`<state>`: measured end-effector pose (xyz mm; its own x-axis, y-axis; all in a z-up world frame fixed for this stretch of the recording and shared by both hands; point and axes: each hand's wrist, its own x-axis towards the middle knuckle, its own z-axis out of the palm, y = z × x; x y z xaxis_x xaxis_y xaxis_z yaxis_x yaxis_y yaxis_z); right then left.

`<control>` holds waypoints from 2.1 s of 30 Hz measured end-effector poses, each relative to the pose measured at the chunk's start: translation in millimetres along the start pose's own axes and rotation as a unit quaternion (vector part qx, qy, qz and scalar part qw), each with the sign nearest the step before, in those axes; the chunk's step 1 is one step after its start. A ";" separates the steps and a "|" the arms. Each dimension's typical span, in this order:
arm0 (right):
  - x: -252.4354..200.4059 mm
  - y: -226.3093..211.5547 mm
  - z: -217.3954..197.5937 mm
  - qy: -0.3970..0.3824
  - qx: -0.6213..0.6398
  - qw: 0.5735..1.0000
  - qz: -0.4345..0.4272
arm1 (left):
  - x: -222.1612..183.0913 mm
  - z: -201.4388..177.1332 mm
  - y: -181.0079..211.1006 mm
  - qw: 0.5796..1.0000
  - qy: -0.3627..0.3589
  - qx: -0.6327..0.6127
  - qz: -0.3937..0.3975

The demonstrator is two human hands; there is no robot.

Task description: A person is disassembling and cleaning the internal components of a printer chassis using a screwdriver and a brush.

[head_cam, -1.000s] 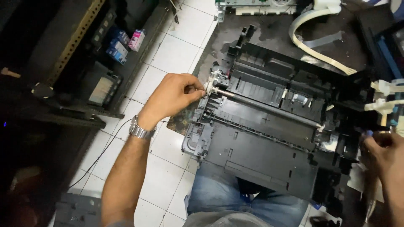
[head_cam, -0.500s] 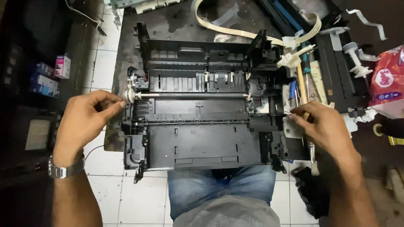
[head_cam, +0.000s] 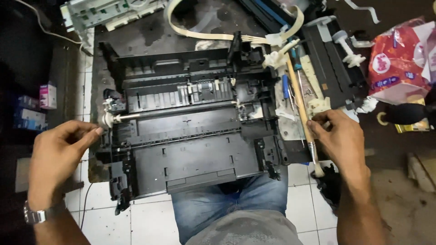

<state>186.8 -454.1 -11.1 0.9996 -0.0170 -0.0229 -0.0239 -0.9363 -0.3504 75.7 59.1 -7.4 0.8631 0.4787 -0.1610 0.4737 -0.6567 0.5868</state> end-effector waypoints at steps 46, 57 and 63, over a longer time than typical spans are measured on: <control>120.1 63.7 110.8 -0.034 -0.003 0.980 -0.198 | 2.5 -2.7 -16.5 0.992 0.032 -0.095 0.083; 132.0 61.8 116.4 -0.043 0.042 0.986 -0.153 | 13.0 -9.2 -15.8 0.995 -0.011 -0.088 0.046; 146.8 74.4 130.3 -0.037 0.062 0.988 -0.137 | 13.5 -9.1 -19.1 0.992 -0.033 -0.118 0.042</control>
<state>329.7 -480.6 -162.5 0.9651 0.2612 0.0208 0.2407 -0.8524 -0.4642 76.7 83.4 -13.6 0.9113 0.3835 -0.1499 0.3513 -0.5342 0.7689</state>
